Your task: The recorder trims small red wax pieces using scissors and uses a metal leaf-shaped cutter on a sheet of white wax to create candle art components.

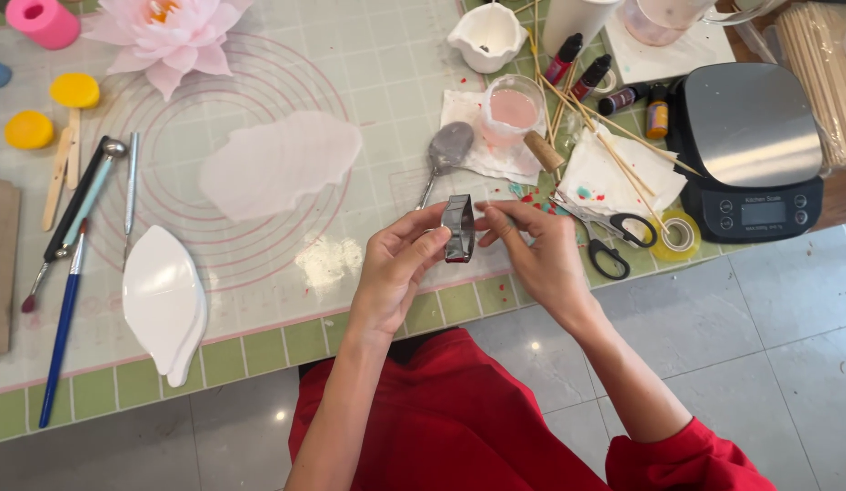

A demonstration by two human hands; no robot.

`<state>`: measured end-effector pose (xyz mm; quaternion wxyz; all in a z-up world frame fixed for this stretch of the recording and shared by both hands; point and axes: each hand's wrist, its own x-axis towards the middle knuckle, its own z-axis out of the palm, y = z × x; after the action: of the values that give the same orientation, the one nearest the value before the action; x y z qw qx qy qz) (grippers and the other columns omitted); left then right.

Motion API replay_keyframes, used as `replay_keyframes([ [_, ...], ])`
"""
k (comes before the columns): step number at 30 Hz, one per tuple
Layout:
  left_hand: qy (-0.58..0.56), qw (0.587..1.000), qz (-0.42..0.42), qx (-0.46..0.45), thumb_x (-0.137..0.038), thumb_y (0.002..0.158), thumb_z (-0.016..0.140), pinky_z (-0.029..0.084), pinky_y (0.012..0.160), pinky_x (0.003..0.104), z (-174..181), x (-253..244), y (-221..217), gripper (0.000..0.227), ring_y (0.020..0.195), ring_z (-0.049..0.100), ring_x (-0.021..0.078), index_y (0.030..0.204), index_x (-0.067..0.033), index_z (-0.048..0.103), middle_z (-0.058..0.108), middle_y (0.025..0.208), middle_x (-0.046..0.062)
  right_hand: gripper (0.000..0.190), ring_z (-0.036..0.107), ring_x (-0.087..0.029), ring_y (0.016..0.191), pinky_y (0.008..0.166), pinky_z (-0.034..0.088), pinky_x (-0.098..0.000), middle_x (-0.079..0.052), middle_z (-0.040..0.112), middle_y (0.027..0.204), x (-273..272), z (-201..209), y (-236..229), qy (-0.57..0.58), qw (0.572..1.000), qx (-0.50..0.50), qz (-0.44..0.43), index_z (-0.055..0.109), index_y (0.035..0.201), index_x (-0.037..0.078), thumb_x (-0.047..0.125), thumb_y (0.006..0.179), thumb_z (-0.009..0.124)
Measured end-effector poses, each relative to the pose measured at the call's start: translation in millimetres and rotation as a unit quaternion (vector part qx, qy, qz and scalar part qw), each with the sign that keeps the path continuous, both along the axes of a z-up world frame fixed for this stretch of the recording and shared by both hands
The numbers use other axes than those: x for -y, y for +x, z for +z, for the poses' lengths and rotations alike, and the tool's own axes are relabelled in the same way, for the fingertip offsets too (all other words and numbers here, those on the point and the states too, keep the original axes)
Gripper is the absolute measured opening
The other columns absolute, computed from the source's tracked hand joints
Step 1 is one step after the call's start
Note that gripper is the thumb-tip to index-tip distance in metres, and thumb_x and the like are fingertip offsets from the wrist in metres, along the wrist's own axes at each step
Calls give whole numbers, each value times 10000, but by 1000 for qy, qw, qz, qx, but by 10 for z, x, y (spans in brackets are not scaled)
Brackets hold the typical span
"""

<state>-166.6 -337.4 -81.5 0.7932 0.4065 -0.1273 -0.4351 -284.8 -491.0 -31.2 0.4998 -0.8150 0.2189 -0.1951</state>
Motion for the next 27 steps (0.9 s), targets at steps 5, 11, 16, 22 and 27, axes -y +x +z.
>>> replay_keyframes([
  [5, -76, 995, -23, -69, -66, 985, 672, 561, 986, 365, -104, -19, 31, 416, 1072, 691, 172, 1370, 76, 603, 715, 1206, 128, 258, 759, -108, 832, 795, 564, -252, -91, 801, 967, 60, 35, -3, 50, 998, 25, -2, 695, 1211, -32, 126, 1014, 642],
  [11, -104, 990, -31, -90, -70, 996, 642, 556, 1019, 387, -92, -57, 84, 425, 1089, 700, 201, 1396, 61, 586, 715, 1199, 150, 262, 759, -112, 871, 776, 557, -270, -95, 805, 978, 338, 220, -106, -69, 996, -3, -58, 714, 1243, -5, 121, 1017, 675],
  [16, -114, 990, -29, -78, -61, 1013, 649, 542, 1033, 393, -124, -91, 103, 428, 1093, 691, 197, 1411, 82, 581, 713, 1214, 156, 172, 774, -158, 864, 751, 546, -307, -109, 795, 990, 862, 443, 57, -258, 962, -2, -90, 715, 1119, -14, 134, 1034, 726],
  [22, -113, 992, -12, -60, -58, 996, 636, 546, 1038, 374, 62, -152, 131, 423, 1110, 697, 178, 1385, 98, 580, 715, 1240, 141, 150, 712, -279, 693, 680, 532, -380, -166, 744, 837, 1124, 672, 295, -317, 943, -80, -58, 785, 1021, 24, 156, 949, 780],
  [27, -121, 990, -16, -77, -49, 1015, 638, 549, 1008, 376, -120, -138, 144, 425, 1062, 699, 186, 1411, 93, 577, 714, 1190, 146, 147, 699, -294, 711, 720, 534, -390, -177, 741, 814, 1133, 572, 420, -341, 936, -77, -31, 806, 1044, 47, 115, 916, 779],
])
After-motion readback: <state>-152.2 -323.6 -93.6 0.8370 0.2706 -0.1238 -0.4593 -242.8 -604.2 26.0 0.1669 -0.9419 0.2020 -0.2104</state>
